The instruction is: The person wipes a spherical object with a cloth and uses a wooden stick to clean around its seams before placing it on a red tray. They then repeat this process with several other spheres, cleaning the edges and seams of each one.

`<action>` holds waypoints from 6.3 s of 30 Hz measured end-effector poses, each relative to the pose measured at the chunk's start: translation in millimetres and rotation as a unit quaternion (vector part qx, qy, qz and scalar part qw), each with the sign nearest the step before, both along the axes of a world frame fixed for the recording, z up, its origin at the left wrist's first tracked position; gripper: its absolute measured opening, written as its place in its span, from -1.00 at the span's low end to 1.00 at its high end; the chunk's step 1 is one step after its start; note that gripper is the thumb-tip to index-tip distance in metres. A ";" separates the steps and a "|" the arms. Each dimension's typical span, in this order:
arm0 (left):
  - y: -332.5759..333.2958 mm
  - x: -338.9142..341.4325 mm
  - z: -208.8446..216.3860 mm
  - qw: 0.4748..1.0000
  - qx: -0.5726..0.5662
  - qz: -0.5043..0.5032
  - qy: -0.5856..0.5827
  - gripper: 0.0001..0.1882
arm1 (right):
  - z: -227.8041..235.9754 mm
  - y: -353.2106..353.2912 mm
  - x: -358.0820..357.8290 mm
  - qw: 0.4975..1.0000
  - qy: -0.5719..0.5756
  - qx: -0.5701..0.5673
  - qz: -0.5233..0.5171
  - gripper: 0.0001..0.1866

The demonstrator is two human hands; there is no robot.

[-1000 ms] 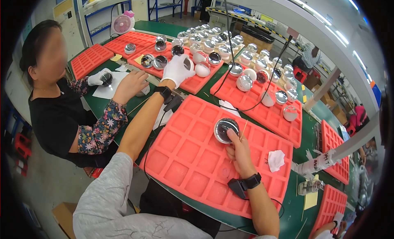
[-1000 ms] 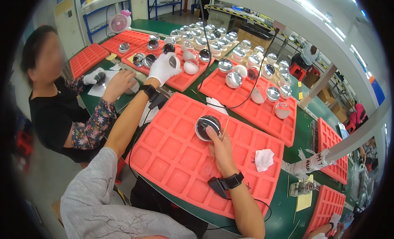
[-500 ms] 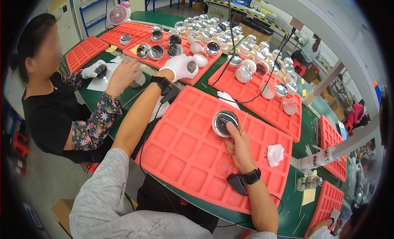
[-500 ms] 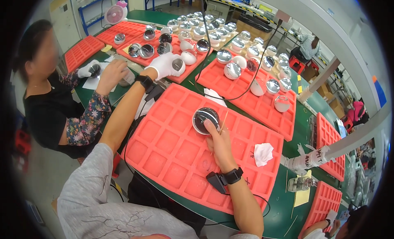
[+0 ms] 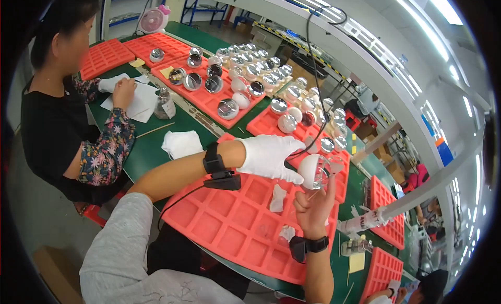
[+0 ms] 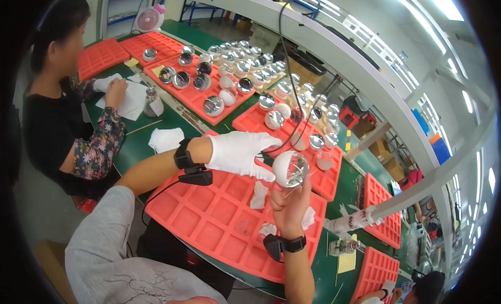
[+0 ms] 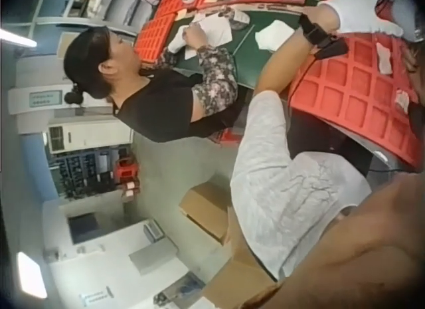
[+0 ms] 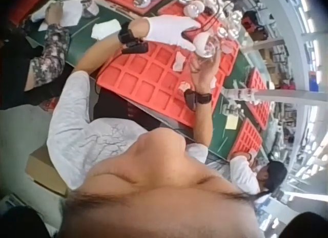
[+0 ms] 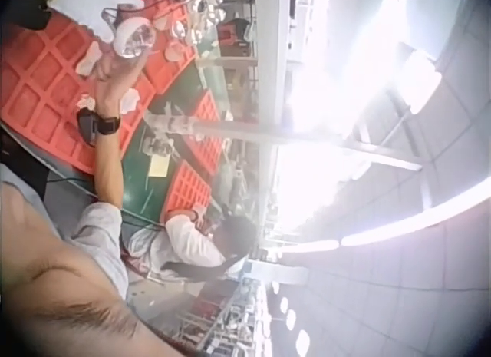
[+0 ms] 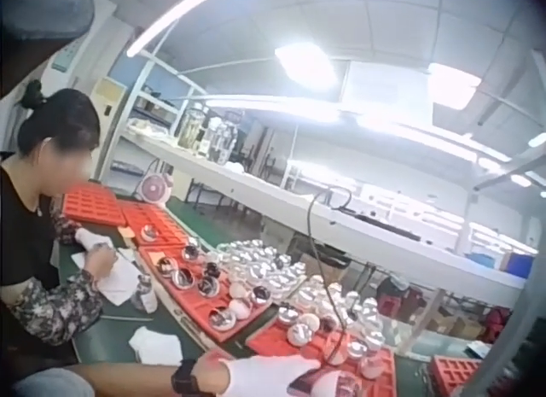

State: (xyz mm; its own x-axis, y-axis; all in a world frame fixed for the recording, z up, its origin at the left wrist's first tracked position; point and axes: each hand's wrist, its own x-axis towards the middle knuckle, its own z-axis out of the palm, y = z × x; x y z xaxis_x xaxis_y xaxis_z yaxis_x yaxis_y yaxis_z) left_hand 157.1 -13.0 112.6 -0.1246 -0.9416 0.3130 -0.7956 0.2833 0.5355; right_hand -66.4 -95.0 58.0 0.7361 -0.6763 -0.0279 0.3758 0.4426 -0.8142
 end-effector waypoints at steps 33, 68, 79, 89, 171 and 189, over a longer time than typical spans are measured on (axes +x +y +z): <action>0.9 -129.6 -142.9 0.929 0.027 -0.330 0.164 -0.16 | -34.9 8.7 -100.7 0.980 0.017 -0.044 -0.193 -0.62; -16.5 -152.7 -116.9 0.954 0.164 -0.183 0.170 -0.46 | -48.3 -4.5 -82.9 0.973 -0.147 0.143 -0.109 -0.35; -24.8 -157.5 -124.9 0.926 0.215 -0.203 0.234 -0.58 | -40.2 8.5 -76.3 0.994 -0.062 -0.033 -0.079 -0.32; -18.3 -157.2 -123.2 0.955 0.159 -0.163 0.189 -0.54 | -53.8 -0.5 -84.6 0.961 -0.209 0.136 -0.122 -0.32; -27.3 -154.8 -119.0 0.959 0.134 -0.216 0.127 -0.75 | -60.3 18.0 -85.0 0.979 -0.169 -0.112 -0.023 -0.31; -12.6 -144.2 -123.6 0.983 0.016 -0.159 0.088 -0.47 | -28.1 4.3 -142.2 0.807 0.256 -0.530 -0.045 -0.84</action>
